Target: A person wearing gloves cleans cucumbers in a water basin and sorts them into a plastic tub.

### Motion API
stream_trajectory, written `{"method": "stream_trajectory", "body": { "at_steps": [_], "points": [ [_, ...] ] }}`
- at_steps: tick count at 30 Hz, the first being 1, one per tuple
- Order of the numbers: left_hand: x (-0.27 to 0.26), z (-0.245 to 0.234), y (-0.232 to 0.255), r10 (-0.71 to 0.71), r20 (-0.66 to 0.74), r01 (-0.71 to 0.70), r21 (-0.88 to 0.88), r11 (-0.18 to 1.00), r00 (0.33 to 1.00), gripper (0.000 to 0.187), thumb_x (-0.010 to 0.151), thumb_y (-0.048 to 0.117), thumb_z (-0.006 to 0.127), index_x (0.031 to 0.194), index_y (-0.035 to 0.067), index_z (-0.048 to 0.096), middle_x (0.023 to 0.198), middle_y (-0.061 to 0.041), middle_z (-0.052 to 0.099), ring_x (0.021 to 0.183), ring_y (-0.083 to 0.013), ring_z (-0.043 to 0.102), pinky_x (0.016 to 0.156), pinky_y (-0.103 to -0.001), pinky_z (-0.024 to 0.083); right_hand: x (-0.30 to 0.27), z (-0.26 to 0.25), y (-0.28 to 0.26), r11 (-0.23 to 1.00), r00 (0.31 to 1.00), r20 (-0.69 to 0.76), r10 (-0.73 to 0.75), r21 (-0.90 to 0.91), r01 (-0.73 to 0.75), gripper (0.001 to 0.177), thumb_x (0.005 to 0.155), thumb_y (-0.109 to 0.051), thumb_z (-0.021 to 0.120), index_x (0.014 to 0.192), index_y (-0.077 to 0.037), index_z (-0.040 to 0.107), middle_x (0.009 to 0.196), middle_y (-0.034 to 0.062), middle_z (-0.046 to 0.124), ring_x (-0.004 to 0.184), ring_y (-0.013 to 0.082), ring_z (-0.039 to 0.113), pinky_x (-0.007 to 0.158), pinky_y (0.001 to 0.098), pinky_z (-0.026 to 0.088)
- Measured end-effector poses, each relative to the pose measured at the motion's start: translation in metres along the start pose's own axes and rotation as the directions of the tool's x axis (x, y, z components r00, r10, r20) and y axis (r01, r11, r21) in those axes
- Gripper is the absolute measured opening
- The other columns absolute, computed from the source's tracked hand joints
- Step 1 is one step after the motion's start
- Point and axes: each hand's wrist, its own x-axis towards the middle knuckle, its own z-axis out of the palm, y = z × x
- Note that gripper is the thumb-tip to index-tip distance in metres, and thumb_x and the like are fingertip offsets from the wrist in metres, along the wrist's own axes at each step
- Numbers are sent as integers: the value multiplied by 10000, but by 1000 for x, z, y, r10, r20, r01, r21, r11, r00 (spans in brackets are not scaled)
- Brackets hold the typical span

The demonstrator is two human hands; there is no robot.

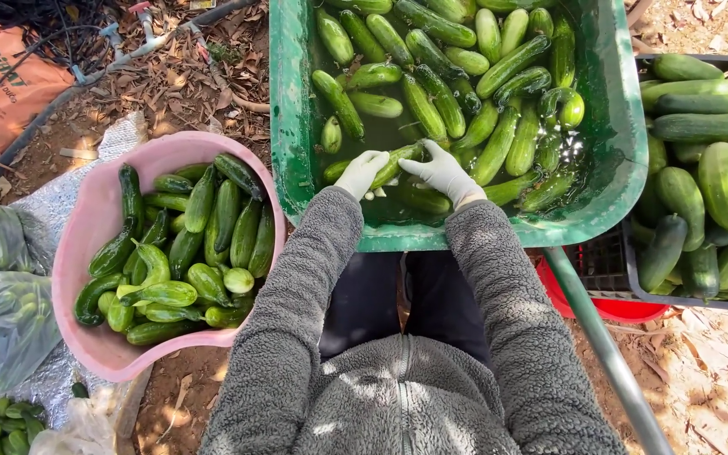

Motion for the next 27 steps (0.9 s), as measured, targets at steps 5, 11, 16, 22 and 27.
{"method": "stream_trajectory", "body": {
  "at_steps": [5, 11, 16, 22, 27],
  "points": [
    [-5, 4, 3, -112, 31, 115, -145, 983, 993, 464, 1001, 527, 594, 1061, 67, 627, 760, -275, 650, 387, -292, 621, 252, -269, 458, 23, -8, 19, 998, 1000, -12, -6, 59, 7, 1024, 794, -310, 924, 1571, -117, 286, 1486, 326, 449, 1045, 474, 698, 870, 429, 601],
    [-2, 14, 4, -224, 56, 222, 33, 974, 973, 680, 998, 592, 444, 1104, -54, 628, 834, -320, 707, 540, -383, 719, 475, -466, 635, 40, -15, 31, 998, 973, -222, -63, -12, 62, 715, 772, -370, 938, 1338, -91, 603, 1268, 217, 631, 689, 249, 767, 616, 245, 670],
    [-35, 19, 33, -190, 168, 176, 98, 980, 967, 844, 840, 365, 841, 1510, 30, 451, 1187, -298, 662, 651, -354, 760, 495, -265, 635, 91, -39, 70, 913, 947, -286, -145, -409, 16, 372, 975, -565, 596, 1114, -237, 703, 581, 58, 712, 512, 185, 730, 563, 229, 620],
    [-4, 11, 2, -206, 139, 199, 64, 978, 969, 746, 866, 383, 813, 1470, 88, 490, 1094, -276, 700, 629, -348, 754, 437, -256, 618, 65, -21, 57, 732, 902, -197, -385, -661, 167, 428, 1055, -412, 459, 1447, -280, 570, 1343, 161, 659, 1242, 386, 609, 1113, 492, 473],
    [39, 5, -34, -341, 31, 341, -7, 940, 940, 691, 899, 702, 605, 1182, 72, 598, 820, -307, 721, 463, -335, 705, 340, -351, 582, 28, 1, 34, 608, 973, 65, -222, -771, 191, 594, 1009, -307, 476, 1584, -314, 331, 1463, 268, 543, 1352, 470, 504, 1187, 525, 390]
  ]
}}
